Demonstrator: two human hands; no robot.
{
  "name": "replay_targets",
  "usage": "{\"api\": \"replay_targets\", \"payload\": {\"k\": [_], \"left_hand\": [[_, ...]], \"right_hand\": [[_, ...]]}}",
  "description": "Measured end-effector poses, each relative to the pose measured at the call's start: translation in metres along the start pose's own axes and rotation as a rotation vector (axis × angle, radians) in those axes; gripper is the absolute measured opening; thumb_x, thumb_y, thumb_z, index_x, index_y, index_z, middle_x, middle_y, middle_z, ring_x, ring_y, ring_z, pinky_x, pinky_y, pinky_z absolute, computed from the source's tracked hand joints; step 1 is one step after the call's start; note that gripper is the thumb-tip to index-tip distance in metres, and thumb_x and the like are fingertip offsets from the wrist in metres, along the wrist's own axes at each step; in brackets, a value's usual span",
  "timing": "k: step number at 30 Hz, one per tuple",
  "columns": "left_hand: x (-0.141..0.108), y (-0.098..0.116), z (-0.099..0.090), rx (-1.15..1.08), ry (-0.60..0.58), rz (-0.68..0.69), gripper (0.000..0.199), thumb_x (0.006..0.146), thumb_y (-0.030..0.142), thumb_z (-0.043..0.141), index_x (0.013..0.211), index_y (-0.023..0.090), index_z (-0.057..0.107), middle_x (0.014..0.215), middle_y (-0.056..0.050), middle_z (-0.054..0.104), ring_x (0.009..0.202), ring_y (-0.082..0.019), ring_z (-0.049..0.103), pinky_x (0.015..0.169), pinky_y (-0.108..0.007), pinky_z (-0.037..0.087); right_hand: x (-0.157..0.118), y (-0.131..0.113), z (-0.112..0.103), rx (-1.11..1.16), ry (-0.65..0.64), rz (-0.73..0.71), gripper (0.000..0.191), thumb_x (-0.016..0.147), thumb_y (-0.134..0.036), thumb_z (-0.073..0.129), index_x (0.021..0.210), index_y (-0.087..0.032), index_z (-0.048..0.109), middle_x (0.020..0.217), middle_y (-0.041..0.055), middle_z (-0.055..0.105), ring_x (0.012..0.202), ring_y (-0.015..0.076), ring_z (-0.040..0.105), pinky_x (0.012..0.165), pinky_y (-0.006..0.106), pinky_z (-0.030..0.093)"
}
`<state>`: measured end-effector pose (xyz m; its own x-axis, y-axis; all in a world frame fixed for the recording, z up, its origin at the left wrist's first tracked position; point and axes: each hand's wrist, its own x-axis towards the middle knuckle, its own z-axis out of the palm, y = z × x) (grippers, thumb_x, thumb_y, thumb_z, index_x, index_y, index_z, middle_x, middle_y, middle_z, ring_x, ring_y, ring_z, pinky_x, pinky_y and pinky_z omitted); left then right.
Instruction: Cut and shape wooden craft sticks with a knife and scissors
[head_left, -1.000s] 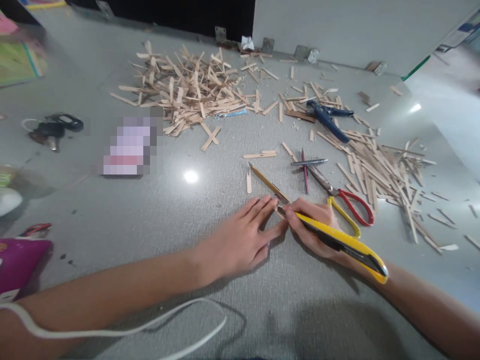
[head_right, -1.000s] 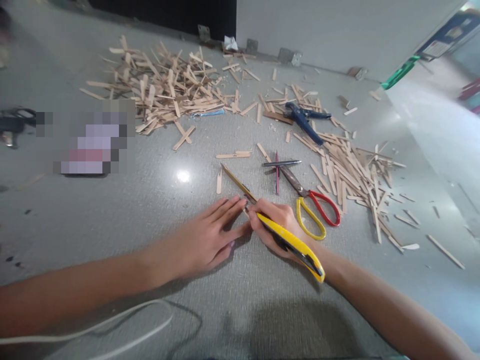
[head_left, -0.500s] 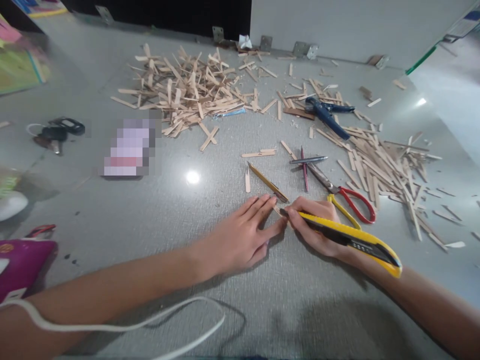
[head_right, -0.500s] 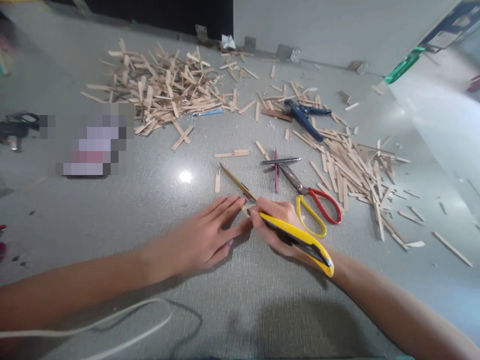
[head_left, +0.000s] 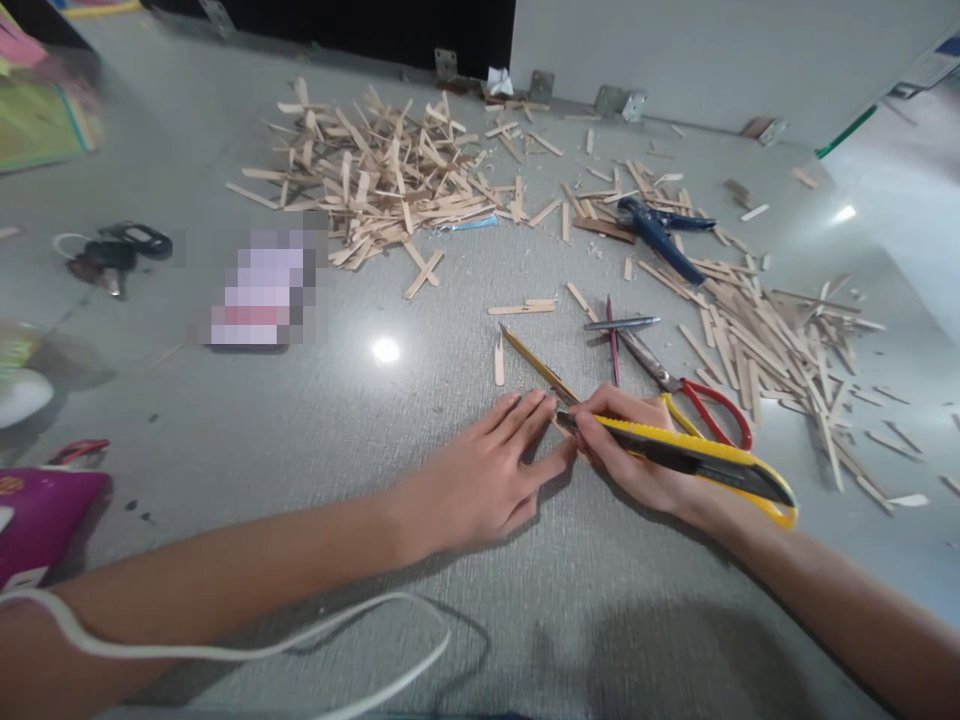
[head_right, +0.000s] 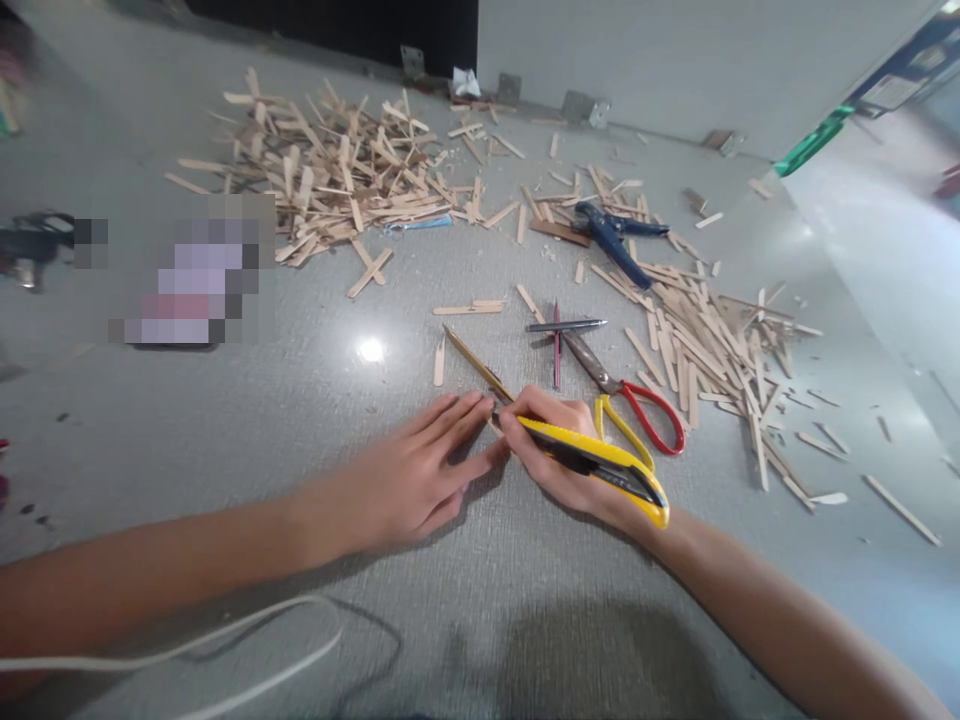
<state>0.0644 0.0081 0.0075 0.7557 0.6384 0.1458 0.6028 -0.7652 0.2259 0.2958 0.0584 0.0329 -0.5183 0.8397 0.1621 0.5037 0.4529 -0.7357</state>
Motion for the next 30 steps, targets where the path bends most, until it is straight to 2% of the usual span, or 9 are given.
{"api": "replay_targets", "payload": {"k": [7, 12, 18, 27, 30], "left_hand": [[-0.0004, -0.0003, 0.0021, -0.004, 0.009, -0.001, 0.072, 0.104, 0.033, 0.065, 0.165, 0.011, 0.035, 0.168, -0.034, 0.041, 0.16, -0.047, 0.037, 0.129, -0.061, 0.036], [-0.0007, -0.0006, 0.0025, -0.025, 0.008, -0.016, 0.074, 0.104, 0.033, 0.066, 0.167, 0.015, 0.032, 0.171, -0.028, 0.04, 0.162, -0.043, 0.036, 0.131, -0.059, 0.034], [0.0007, -0.0011, 0.0019, -0.016, -0.004, -0.001, 0.075, 0.105, 0.032, 0.064, 0.168, 0.011, 0.03, 0.169, -0.034, 0.039, 0.161, -0.046, 0.036, 0.13, -0.062, 0.035], [0.0002, -0.0009, 0.0029, 0.01, 0.015, 0.009, 0.072, 0.103, 0.031, 0.066, 0.165, 0.009, 0.035, 0.166, -0.037, 0.042, 0.158, -0.049, 0.039, 0.128, -0.062, 0.039], [-0.0001, -0.0012, 0.0041, 0.003, 0.013, 0.005, 0.073, 0.103, 0.032, 0.066, 0.165, 0.011, 0.034, 0.168, -0.035, 0.041, 0.16, -0.047, 0.038, 0.128, -0.062, 0.039]], "right_hand": [[-0.0019, 0.0024, 0.001, -0.011, 0.006, -0.007, 0.027, 0.109, -0.036, 0.059, 0.087, -0.022, 0.064, 0.064, -0.0052, 0.062, 0.053, 0.0093, 0.056, 0.055, 0.024, 0.043], [-0.0017, 0.0027, 0.0012, -0.006, 0.0, -0.014, 0.027, 0.109, -0.037, 0.059, 0.087, -0.021, 0.065, 0.063, -0.0053, 0.061, 0.052, 0.0093, 0.056, 0.055, 0.024, 0.043], [-0.0013, 0.0006, 0.0021, 0.003, 0.02, -0.041, 0.027, 0.108, -0.035, 0.059, 0.085, -0.022, 0.063, 0.061, -0.0057, 0.06, 0.049, 0.0086, 0.054, 0.052, 0.023, 0.041], [-0.0014, 0.0002, 0.0007, 0.007, 0.003, -0.013, 0.027, 0.108, -0.037, 0.059, 0.086, -0.022, 0.064, 0.063, -0.0051, 0.061, 0.052, 0.0092, 0.054, 0.053, 0.024, 0.041], [-0.0007, 0.0003, 0.0004, -0.004, 0.002, 0.005, 0.028, 0.108, -0.038, 0.059, 0.086, -0.022, 0.065, 0.063, -0.0049, 0.061, 0.053, 0.0098, 0.055, 0.054, 0.025, 0.041]]}}
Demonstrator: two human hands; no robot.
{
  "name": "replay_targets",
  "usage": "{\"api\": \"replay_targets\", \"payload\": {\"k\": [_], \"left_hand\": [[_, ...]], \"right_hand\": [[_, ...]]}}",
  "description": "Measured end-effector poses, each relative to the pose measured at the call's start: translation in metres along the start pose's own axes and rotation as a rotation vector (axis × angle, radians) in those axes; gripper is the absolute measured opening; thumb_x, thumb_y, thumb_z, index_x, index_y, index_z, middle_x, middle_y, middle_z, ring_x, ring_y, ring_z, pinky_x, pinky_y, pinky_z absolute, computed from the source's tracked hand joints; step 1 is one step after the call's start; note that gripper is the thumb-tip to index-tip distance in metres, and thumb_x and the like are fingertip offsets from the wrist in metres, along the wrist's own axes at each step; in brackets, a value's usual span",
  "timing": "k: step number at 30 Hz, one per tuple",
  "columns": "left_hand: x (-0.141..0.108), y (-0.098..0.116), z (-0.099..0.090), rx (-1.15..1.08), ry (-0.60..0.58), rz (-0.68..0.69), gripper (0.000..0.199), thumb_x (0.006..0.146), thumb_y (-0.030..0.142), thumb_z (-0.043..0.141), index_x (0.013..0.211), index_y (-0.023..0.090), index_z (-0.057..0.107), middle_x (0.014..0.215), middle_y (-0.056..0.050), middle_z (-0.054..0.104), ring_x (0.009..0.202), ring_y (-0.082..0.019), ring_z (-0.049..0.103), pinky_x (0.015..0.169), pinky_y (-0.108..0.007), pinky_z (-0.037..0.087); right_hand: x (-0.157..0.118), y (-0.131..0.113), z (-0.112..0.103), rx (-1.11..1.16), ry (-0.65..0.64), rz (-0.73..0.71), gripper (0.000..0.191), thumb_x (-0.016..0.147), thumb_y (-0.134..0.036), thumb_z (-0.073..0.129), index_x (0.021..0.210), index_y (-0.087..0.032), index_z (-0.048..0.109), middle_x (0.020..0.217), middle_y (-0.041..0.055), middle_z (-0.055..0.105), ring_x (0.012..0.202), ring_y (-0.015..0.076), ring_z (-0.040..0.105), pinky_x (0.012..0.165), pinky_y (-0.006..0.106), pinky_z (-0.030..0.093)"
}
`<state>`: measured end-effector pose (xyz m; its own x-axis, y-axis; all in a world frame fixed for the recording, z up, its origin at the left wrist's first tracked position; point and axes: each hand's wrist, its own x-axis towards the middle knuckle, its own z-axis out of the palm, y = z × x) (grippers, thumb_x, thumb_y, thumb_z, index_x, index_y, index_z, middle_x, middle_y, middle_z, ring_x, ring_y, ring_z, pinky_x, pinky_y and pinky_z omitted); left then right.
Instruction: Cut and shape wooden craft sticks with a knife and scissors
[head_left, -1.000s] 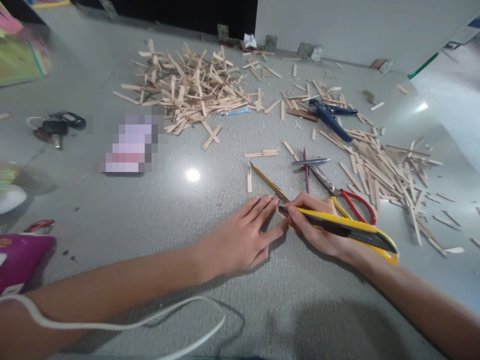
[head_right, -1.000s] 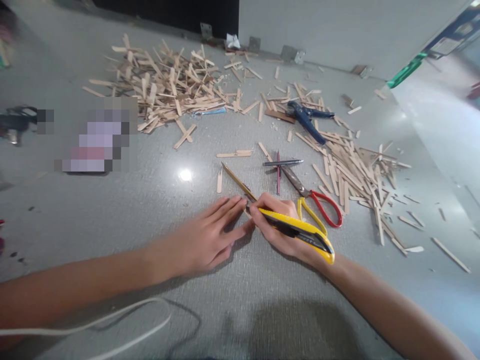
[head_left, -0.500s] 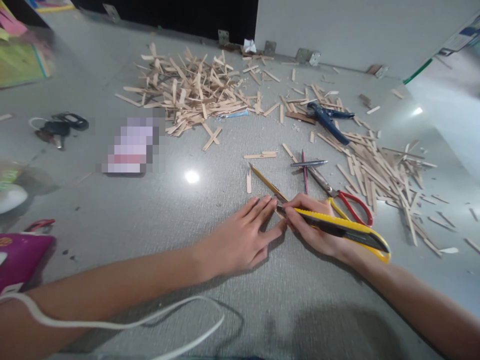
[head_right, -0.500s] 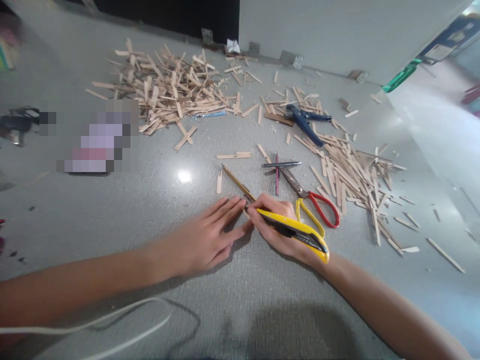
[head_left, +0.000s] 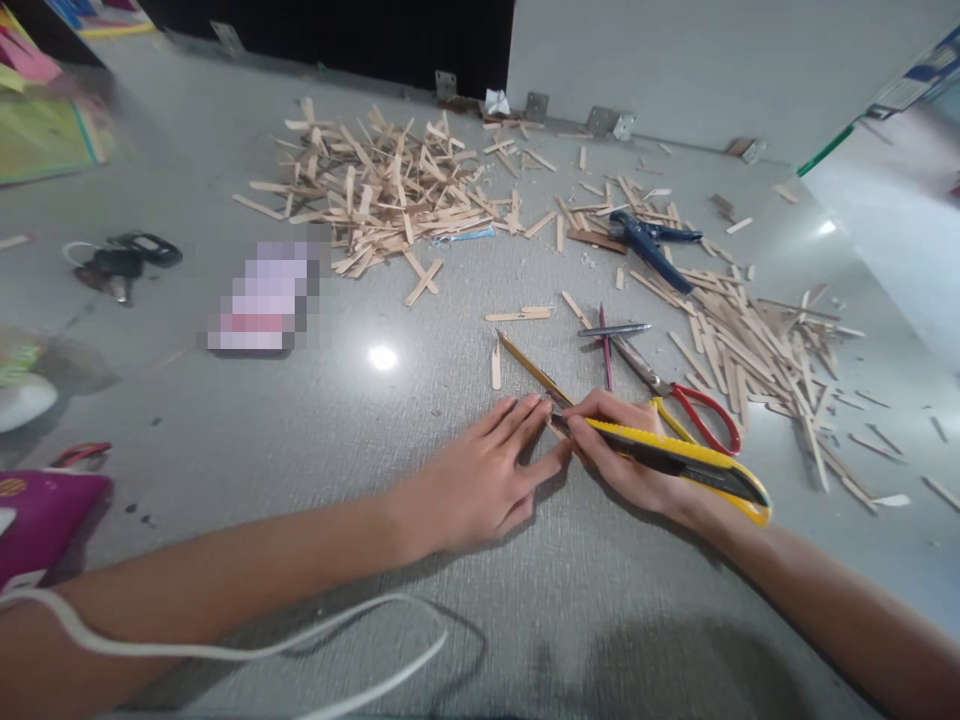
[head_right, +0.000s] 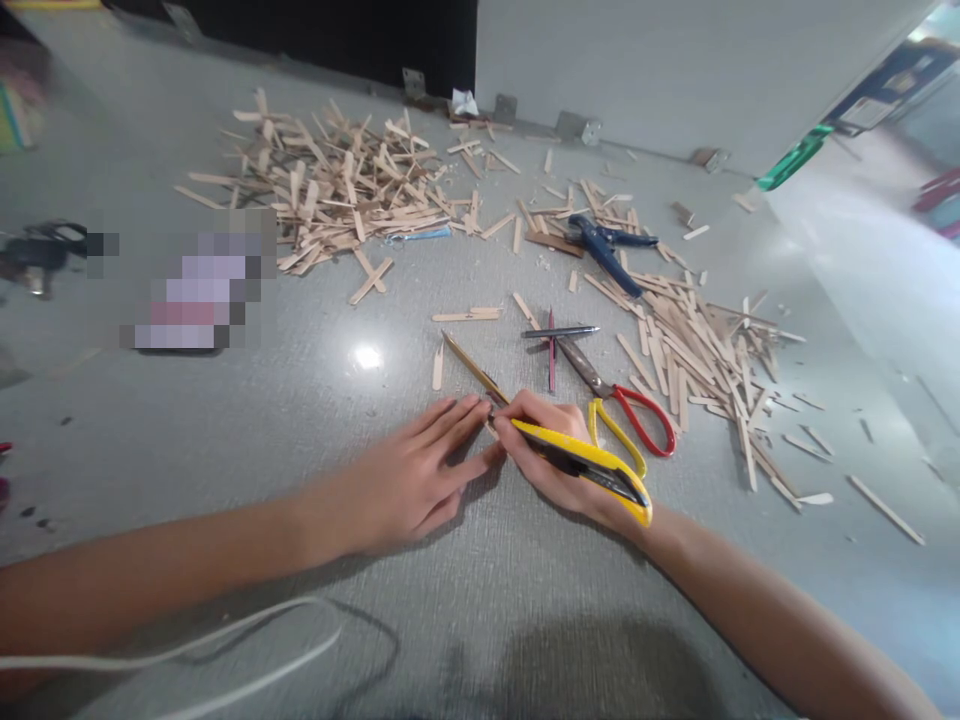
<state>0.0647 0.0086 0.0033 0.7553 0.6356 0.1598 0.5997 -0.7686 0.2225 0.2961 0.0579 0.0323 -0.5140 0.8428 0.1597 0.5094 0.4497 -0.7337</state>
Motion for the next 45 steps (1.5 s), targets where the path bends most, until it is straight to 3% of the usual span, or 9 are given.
{"api": "replay_targets", "payload": {"k": [8, 23, 31, 45], "left_hand": [[0.0, 0.0, -0.001, -0.045, -0.005, -0.017, 0.072, 0.104, 0.03, 0.065, 0.167, 0.012, 0.034, 0.173, -0.03, 0.034, 0.162, -0.044, 0.035, 0.132, -0.06, 0.031], [0.001, -0.002, -0.002, -0.046, -0.031, -0.024, 0.074, 0.106, 0.031, 0.062, 0.17, 0.015, 0.028, 0.173, -0.027, 0.037, 0.164, -0.042, 0.033, 0.132, -0.059, 0.032], [0.002, -0.002, -0.004, -0.029, -0.03, -0.03, 0.064, 0.107, 0.03, 0.058, 0.165, 0.012, 0.038, 0.17, -0.03, 0.041, 0.162, -0.043, 0.036, 0.13, -0.06, 0.035], [0.003, -0.003, -0.008, -0.007, -0.064, -0.025, 0.065, 0.107, 0.031, 0.059, 0.165, 0.012, 0.036, 0.172, -0.028, 0.04, 0.163, -0.041, 0.035, 0.132, -0.057, 0.03]], "right_hand": [[0.001, -0.002, 0.001, 0.02, -0.002, 0.025, 0.03, 0.108, -0.039, 0.058, 0.084, -0.022, 0.063, 0.063, -0.0045, 0.062, 0.053, 0.0107, 0.056, 0.055, 0.025, 0.041], [-0.009, 0.014, 0.005, 0.005, -0.023, -0.113, 0.017, 0.109, -0.028, 0.06, 0.094, -0.023, 0.062, 0.072, -0.0036, 0.062, 0.057, 0.0105, 0.056, 0.056, 0.024, 0.042], [-0.004, 0.008, 0.005, -0.066, -0.014, -0.244, 0.024, 0.109, -0.024, 0.051, 0.085, -0.024, 0.053, 0.068, -0.0042, 0.055, 0.053, 0.0099, 0.051, 0.052, 0.024, 0.039], [-0.002, 0.005, 0.004, -0.049, -0.016, -0.255, 0.025, 0.107, -0.023, 0.05, 0.082, -0.026, 0.049, 0.065, -0.0051, 0.054, 0.049, 0.0102, 0.046, 0.051, 0.024, 0.038]]}}
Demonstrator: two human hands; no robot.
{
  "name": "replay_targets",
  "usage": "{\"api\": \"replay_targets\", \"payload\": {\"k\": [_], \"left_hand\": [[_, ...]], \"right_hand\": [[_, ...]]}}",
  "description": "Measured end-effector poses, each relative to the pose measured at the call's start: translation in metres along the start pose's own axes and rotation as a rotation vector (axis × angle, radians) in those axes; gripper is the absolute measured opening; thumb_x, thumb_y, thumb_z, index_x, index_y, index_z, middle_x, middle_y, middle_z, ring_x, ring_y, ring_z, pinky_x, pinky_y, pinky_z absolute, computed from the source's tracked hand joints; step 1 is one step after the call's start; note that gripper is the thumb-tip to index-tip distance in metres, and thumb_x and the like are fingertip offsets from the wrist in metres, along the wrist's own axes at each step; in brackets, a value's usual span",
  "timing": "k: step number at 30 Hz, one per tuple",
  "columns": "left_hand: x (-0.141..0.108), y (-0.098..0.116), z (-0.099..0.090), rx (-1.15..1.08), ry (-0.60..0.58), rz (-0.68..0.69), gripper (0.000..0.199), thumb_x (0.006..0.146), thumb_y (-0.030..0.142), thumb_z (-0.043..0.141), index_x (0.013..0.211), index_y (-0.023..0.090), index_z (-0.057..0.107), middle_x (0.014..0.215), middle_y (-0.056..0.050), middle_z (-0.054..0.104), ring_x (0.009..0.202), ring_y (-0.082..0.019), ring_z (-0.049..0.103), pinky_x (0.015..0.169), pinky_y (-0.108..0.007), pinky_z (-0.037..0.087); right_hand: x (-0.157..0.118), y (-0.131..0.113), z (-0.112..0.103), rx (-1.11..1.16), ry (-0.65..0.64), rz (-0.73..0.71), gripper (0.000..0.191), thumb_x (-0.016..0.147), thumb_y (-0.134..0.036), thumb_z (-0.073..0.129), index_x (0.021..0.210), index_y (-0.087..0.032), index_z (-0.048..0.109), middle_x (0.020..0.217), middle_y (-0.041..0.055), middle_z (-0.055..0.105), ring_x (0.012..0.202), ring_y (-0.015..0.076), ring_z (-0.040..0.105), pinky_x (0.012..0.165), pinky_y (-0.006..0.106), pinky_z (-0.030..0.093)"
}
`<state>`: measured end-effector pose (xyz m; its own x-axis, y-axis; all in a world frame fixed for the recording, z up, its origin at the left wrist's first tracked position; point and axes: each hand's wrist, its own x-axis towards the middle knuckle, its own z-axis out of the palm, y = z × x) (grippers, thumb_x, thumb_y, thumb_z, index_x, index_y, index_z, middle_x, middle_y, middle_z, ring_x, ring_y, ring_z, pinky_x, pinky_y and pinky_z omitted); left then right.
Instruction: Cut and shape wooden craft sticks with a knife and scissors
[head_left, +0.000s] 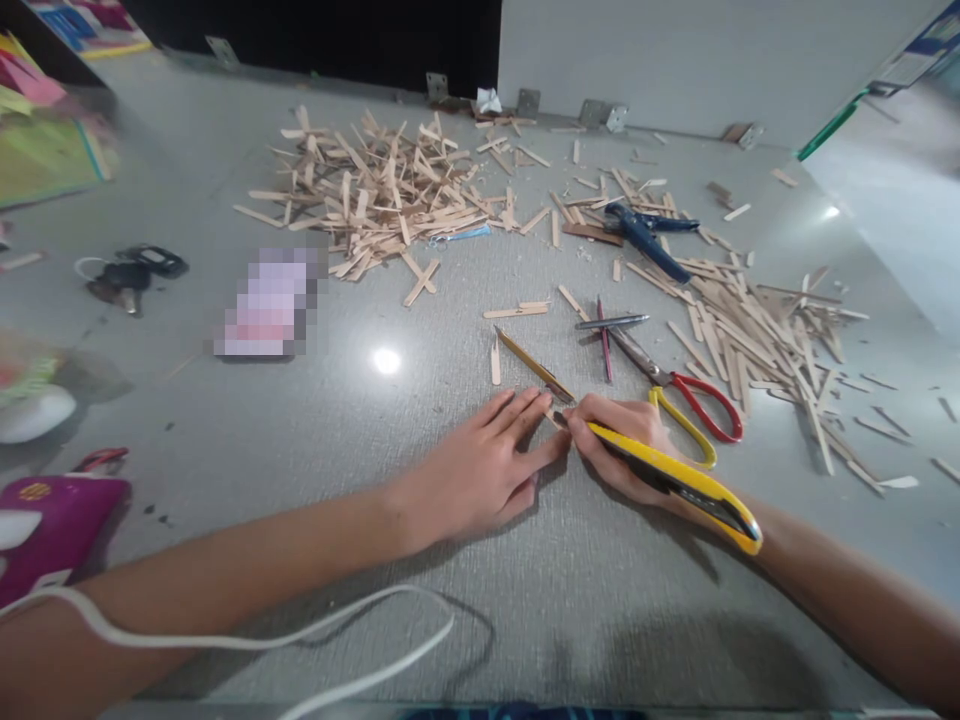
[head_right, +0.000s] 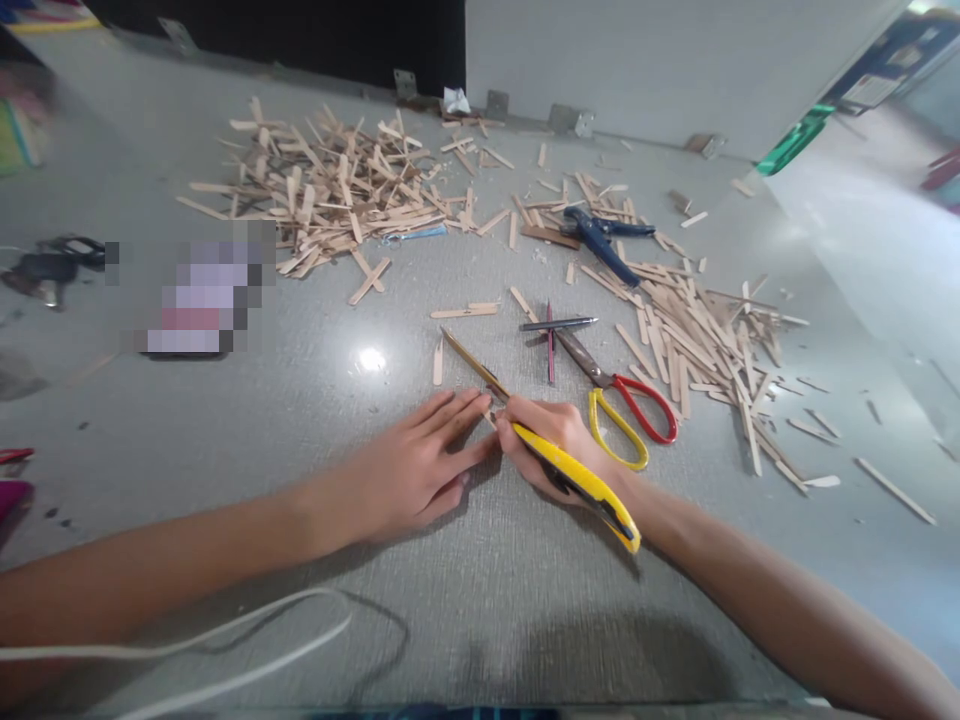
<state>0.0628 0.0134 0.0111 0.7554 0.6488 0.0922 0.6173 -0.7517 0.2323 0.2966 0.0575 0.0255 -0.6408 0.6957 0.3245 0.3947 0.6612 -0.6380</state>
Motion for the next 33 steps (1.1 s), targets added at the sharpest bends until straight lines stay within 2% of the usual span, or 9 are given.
{"api": "replay_targets", "payload": {"k": [4, 9, 13, 18, 26, 33], "left_hand": [[0.0, 0.0, 0.001, 0.029, 0.005, 0.01, 0.064, 0.108, 0.032, 0.058, 0.165, 0.011, 0.036, 0.17, -0.029, 0.042, 0.162, -0.042, 0.037, 0.13, -0.058, 0.033], [-0.001, 0.0, 0.003, 0.0, 0.031, 0.017, 0.063, 0.108, 0.029, 0.056, 0.165, 0.01, 0.037, 0.17, -0.029, 0.041, 0.162, -0.043, 0.037, 0.13, -0.059, 0.032], [-0.002, 0.0, 0.002, -0.04, 0.039, 0.004, 0.065, 0.107, 0.025, 0.059, 0.166, 0.015, 0.037, 0.174, -0.025, 0.038, 0.163, -0.04, 0.034, 0.132, -0.057, 0.029], [-0.002, -0.001, 0.0, -0.055, 0.032, 0.03, 0.057, 0.106, 0.026, 0.063, 0.161, 0.025, 0.048, 0.176, -0.021, 0.035, 0.163, -0.042, 0.035, 0.131, -0.061, 0.031], [-0.002, -0.001, 0.002, -0.034, 0.061, 0.058, 0.057, 0.105, 0.027, 0.065, 0.159, 0.021, 0.051, 0.171, -0.026, 0.042, 0.159, -0.046, 0.04, 0.128, -0.065, 0.036], [-0.002, -0.001, 0.002, -0.036, 0.078, 0.06, 0.061, 0.103, 0.029, 0.067, 0.161, 0.02, 0.049, 0.169, -0.027, 0.043, 0.159, -0.046, 0.04, 0.128, -0.064, 0.036]], "right_hand": [[0.001, -0.001, 0.0, -0.006, 0.007, -0.021, 0.024, 0.107, -0.02, 0.05, 0.083, -0.025, 0.048, 0.065, -0.0059, 0.052, 0.049, 0.0093, 0.045, 0.049, 0.023, 0.036], [0.0, -0.004, -0.002, 0.005, -0.002, 0.027, 0.027, 0.108, -0.024, 0.049, 0.081, -0.025, 0.047, 0.065, -0.0056, 0.052, 0.049, 0.0094, 0.046, 0.049, 0.024, 0.036], [-0.002, -0.002, -0.002, -0.001, -0.002, 0.043, 0.028, 0.109, -0.027, 0.049, 0.081, -0.025, 0.048, 0.064, -0.0054, 0.052, 0.049, 0.0096, 0.046, 0.049, 0.024, 0.037], [-0.011, 0.006, 0.002, -0.025, 0.033, 0.048, 0.029, 0.109, -0.03, 0.053, 0.081, -0.024, 0.053, 0.065, -0.0044, 0.055, 0.051, 0.01, 0.048, 0.051, 0.025, 0.038], [-0.01, 0.006, 0.0, 0.078, 0.036, 0.164, 0.023, 0.109, -0.031, 0.06, 0.087, -0.023, 0.06, 0.068, -0.0049, 0.062, 0.055, 0.0094, 0.057, 0.056, 0.022, 0.043], [0.001, -0.003, -0.004, 0.079, 0.03, 0.18, 0.026, 0.107, -0.032, 0.059, 0.084, -0.022, 0.063, 0.063, -0.0053, 0.061, 0.05, 0.0085, 0.055, 0.051, 0.021, 0.041]]}}
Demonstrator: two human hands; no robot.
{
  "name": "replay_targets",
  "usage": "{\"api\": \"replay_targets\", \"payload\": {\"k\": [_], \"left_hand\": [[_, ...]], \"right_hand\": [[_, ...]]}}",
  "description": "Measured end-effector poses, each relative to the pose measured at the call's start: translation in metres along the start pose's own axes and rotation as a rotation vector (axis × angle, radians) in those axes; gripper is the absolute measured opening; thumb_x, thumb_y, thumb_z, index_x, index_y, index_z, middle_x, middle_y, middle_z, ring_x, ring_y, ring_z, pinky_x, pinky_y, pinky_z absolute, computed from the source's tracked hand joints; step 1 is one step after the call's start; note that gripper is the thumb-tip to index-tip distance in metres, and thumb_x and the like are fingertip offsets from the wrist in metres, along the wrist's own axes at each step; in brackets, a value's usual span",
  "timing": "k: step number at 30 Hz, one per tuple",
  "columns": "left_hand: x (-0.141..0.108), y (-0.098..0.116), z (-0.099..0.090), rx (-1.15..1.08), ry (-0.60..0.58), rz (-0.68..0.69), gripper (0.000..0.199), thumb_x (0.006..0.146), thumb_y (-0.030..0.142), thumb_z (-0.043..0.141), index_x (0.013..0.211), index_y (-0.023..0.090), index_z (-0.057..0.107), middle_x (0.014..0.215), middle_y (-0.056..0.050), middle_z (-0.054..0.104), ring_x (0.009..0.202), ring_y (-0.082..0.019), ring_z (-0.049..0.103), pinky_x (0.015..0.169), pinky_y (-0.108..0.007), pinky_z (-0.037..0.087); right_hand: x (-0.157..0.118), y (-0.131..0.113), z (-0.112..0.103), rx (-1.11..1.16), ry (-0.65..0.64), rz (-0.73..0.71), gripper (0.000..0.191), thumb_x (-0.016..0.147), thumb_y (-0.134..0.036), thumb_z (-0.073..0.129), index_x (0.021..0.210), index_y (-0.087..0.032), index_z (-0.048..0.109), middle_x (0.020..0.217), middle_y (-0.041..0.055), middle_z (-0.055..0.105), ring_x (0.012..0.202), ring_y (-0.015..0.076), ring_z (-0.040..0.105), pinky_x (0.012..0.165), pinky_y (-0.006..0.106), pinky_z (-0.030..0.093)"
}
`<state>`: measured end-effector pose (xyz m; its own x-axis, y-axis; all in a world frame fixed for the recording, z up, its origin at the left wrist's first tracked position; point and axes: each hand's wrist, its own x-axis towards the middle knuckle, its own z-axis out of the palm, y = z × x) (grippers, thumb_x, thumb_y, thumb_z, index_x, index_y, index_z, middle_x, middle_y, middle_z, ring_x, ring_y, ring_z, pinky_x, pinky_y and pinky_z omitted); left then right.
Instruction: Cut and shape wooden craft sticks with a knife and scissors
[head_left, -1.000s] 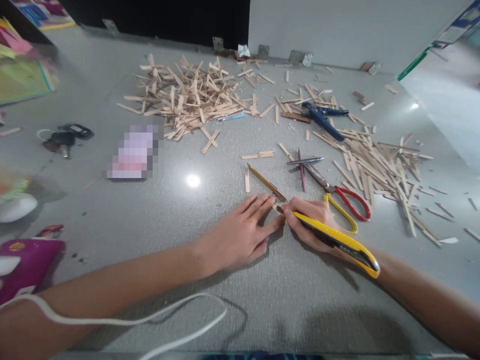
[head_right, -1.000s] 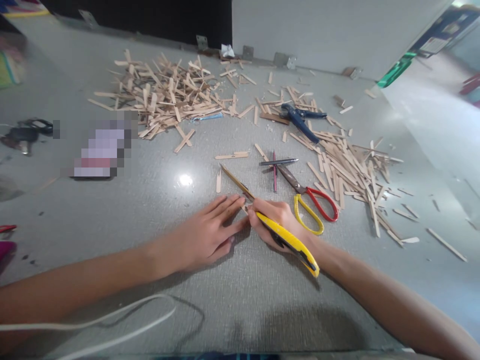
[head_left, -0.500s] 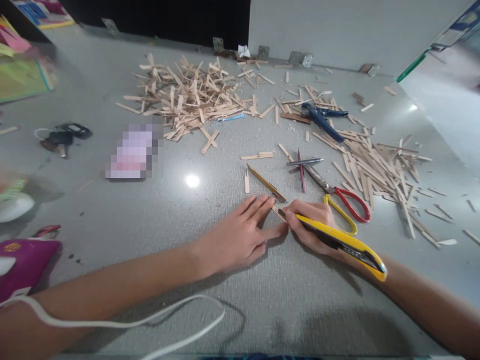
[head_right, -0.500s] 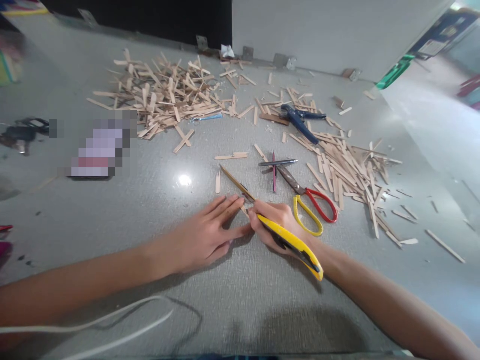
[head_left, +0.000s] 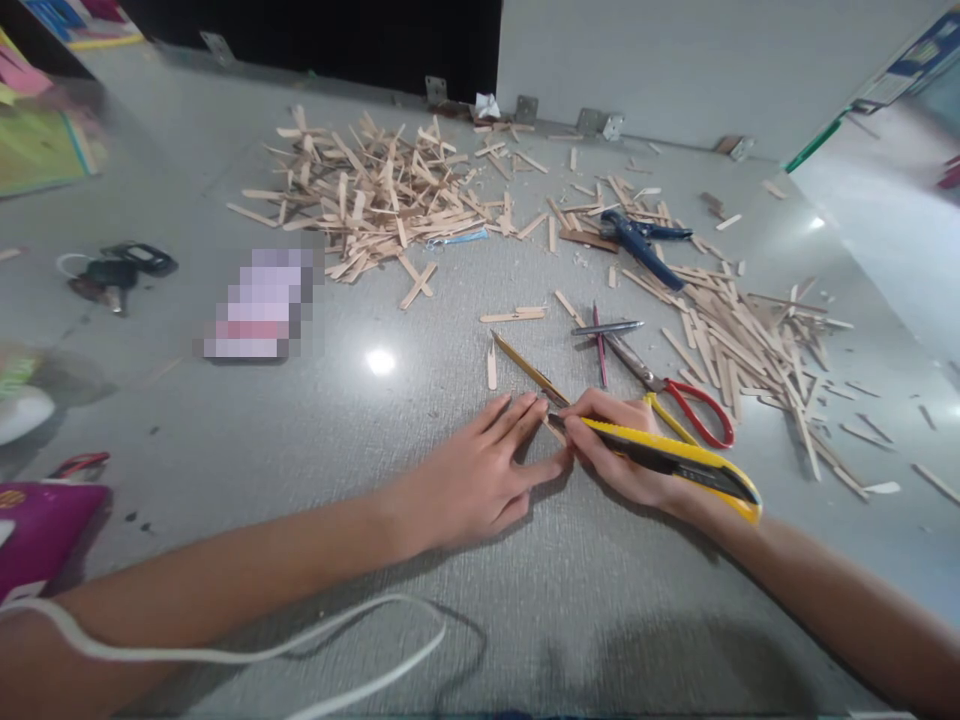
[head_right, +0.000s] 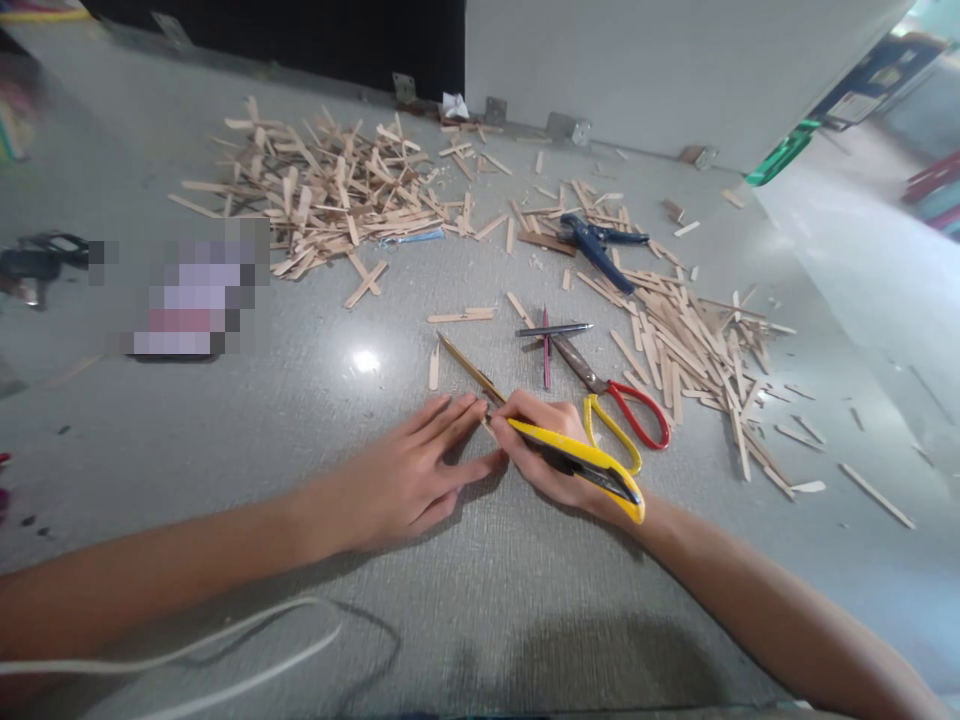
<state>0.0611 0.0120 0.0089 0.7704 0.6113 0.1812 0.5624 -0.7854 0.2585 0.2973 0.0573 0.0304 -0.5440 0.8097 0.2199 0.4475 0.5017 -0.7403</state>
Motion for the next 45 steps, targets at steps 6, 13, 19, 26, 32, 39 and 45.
{"api": "replay_targets", "payload": {"k": [6, 13, 19, 26, 32, 39, 45], "left_hand": [[-0.001, -0.001, 0.003, -0.028, 0.012, -0.01, 0.065, 0.105, 0.03, 0.066, 0.165, 0.024, 0.042, 0.175, -0.021, 0.038, 0.162, -0.041, 0.038, 0.132, -0.06, 0.031], [-0.001, -0.002, 0.004, -0.008, 0.004, -0.008, 0.063, 0.104, 0.031, 0.066, 0.163, 0.022, 0.045, 0.173, -0.023, 0.039, 0.161, -0.043, 0.037, 0.131, -0.061, 0.031], [0.0, -0.001, 0.003, 0.008, -0.016, -0.021, 0.066, 0.104, 0.031, 0.066, 0.165, 0.025, 0.041, 0.173, -0.023, 0.04, 0.162, -0.043, 0.036, 0.13, -0.062, 0.033], [0.0, -0.001, 0.002, 0.014, -0.018, -0.031, 0.062, 0.105, 0.03, 0.064, 0.164, 0.027, 0.044, 0.173, -0.018, 0.041, 0.162, -0.04, 0.038, 0.131, -0.06, 0.032], [-0.002, -0.005, 0.005, 0.026, 0.0, 0.003, 0.059, 0.107, 0.028, 0.06, 0.164, 0.024, 0.045, 0.172, -0.023, 0.04, 0.16, -0.043, 0.039, 0.128, -0.063, 0.035], [-0.001, -0.006, 0.004, 0.101, 0.006, 0.024, 0.05, 0.109, 0.028, 0.055, 0.159, 0.022, 0.052, 0.167, -0.024, 0.048, 0.158, -0.042, 0.045, 0.126, -0.062, 0.039], [0.0, -0.006, 0.005, 0.144, -0.027, 0.018, 0.048, 0.108, 0.027, 0.055, 0.156, 0.02, 0.056, 0.165, -0.027, 0.049, 0.157, -0.043, 0.046, 0.124, -0.063, 0.042]], "right_hand": [[0.002, -0.002, 0.0, -0.003, 0.003, 0.008, 0.025, 0.107, -0.033, 0.059, 0.085, -0.02, 0.063, 0.062, -0.0054, 0.062, 0.051, 0.0083, 0.057, 0.052, 0.019, 0.043], [0.0, 0.001, 0.001, -0.027, 0.0, -0.013, 0.026, 0.108, -0.031, 0.058, 0.085, -0.02, 0.062, 0.064, -0.0061, 0.06, 0.051, 0.0072, 0.055, 0.052, 0.019, 0.04], [-0.002, 0.006, 0.001, -0.022, -0.033, -0.142, 0.02, 0.108, -0.023, 0.056, 0.088, -0.022, 0.056, 0.071, -0.0067, 0.058, 0.054, 0.0062, 0.053, 0.053, 0.019, 0.038], [0.0, 0.007, -0.001, -0.042, -0.041, -0.082, 0.035, 0.11, -0.03, 0.052, 0.077, -0.022, 0.051, 0.062, -0.0067, 0.05, 0.05, 0.0081, 0.047, 0.05, 0.021, 0.035], [-0.004, 0.009, -0.001, -0.061, 0.028, -0.103, 0.027, 0.11, -0.032, 0.054, 0.087, -0.021, 0.063, 0.067, -0.0047, 0.062, 0.053, 0.0087, 0.055, 0.054, 0.021, 0.041], [0.014, 0.004, -0.052, -0.707, -0.146, -0.048, 0.031, 0.098, -0.007, 0.052, 0.12, -0.018, 0.07, 0.099, 0.0094, 0.078, 0.079, 0.0196, 0.074, 0.065, 0.027, 0.048], [0.011, -0.033, -0.041, -1.159, -0.332, 0.106, 0.042, 0.088, 0.005, 0.056, 0.122, -0.014, 0.071, 0.103, 0.0147, 0.078, 0.09, 0.0268, 0.078, 0.064, 0.029, 0.051]]}}
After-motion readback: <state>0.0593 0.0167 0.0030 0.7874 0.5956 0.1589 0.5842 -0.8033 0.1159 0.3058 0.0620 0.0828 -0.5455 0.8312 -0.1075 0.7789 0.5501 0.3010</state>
